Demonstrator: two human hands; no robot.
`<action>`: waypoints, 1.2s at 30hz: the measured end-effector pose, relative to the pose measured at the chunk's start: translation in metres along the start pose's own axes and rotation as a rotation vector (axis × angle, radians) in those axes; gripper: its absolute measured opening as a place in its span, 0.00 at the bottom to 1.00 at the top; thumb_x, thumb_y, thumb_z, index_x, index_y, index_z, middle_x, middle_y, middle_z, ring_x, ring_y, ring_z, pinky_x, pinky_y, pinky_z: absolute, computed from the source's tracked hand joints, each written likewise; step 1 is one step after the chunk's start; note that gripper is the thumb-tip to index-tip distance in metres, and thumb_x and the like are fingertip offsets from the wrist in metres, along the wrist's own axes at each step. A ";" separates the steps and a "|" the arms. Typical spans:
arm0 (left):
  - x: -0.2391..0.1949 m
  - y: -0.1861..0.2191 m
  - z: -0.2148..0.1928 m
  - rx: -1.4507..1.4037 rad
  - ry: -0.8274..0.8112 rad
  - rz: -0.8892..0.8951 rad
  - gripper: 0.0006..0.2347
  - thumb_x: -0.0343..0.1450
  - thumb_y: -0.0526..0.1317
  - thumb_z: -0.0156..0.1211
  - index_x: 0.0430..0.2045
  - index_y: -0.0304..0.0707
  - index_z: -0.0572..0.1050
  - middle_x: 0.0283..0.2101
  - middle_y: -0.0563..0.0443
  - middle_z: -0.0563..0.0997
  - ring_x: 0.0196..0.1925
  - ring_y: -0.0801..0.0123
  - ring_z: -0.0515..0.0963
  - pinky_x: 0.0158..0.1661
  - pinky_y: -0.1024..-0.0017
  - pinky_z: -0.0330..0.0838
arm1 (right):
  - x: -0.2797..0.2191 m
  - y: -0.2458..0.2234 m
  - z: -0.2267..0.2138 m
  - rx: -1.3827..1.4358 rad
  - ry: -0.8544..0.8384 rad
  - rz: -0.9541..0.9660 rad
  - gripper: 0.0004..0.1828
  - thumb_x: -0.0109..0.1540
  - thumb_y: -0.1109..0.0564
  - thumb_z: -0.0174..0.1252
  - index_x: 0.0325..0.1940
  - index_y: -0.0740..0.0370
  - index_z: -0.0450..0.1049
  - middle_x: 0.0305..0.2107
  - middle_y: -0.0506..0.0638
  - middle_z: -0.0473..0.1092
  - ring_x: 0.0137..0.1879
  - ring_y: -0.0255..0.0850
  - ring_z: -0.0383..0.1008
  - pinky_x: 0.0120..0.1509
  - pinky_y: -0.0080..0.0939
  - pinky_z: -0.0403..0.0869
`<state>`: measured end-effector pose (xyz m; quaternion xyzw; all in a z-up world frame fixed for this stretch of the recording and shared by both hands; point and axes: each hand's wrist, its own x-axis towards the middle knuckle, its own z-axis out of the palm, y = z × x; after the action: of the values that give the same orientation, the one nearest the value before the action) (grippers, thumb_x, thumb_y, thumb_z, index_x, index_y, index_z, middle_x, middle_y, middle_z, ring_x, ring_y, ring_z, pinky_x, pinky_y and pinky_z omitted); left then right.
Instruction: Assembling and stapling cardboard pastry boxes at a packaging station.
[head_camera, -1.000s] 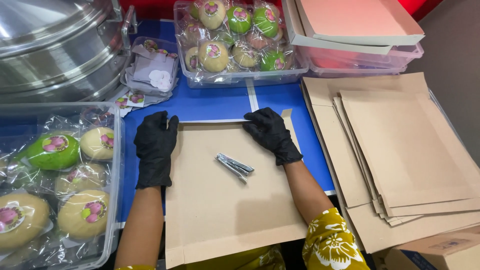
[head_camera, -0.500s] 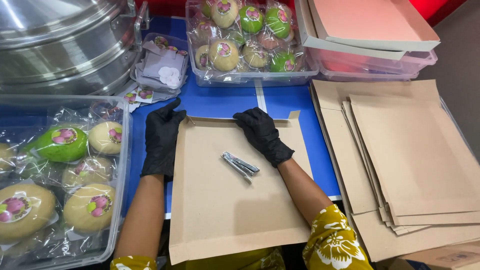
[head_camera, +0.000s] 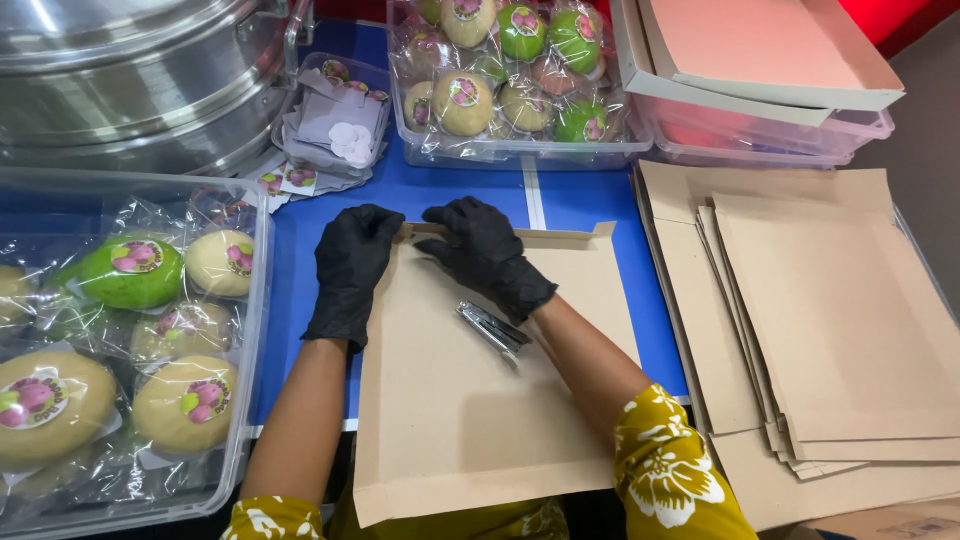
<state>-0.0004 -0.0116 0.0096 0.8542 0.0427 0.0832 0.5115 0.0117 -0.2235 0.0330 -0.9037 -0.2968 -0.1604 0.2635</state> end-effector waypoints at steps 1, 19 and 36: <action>-0.002 0.001 0.000 0.016 -0.010 0.026 0.05 0.72 0.47 0.66 0.36 0.55 0.84 0.32 0.54 0.86 0.38 0.61 0.86 0.37 0.68 0.77 | 0.008 -0.008 0.006 -0.049 -0.074 -0.018 0.21 0.61 0.42 0.66 0.55 0.50 0.76 0.36 0.51 0.75 0.47 0.52 0.77 0.53 0.56 0.77; -0.011 0.024 -0.021 -0.175 -0.028 -0.154 0.07 0.70 0.45 0.67 0.38 0.48 0.84 0.35 0.49 0.87 0.39 0.56 0.86 0.39 0.62 0.78 | -0.057 -0.062 -0.085 -0.302 -0.621 0.278 0.33 0.52 0.25 0.65 0.46 0.51 0.78 0.37 0.52 0.77 0.51 0.51 0.78 0.56 0.55 0.78; 0.010 -0.021 0.011 -0.436 0.047 -0.040 0.22 0.67 0.35 0.71 0.56 0.52 0.74 0.32 0.59 0.83 0.37 0.75 0.82 0.42 0.76 0.77 | -0.006 -0.021 -0.005 1.055 0.069 0.224 0.19 0.61 0.67 0.62 0.56 0.63 0.74 0.48 0.62 0.77 0.55 0.49 0.78 0.57 0.51 0.80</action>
<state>0.0113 -0.0095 -0.0130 0.7202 0.0523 0.1001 0.6845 -0.0061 -0.2145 0.0422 -0.6690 -0.2302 0.0099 0.7067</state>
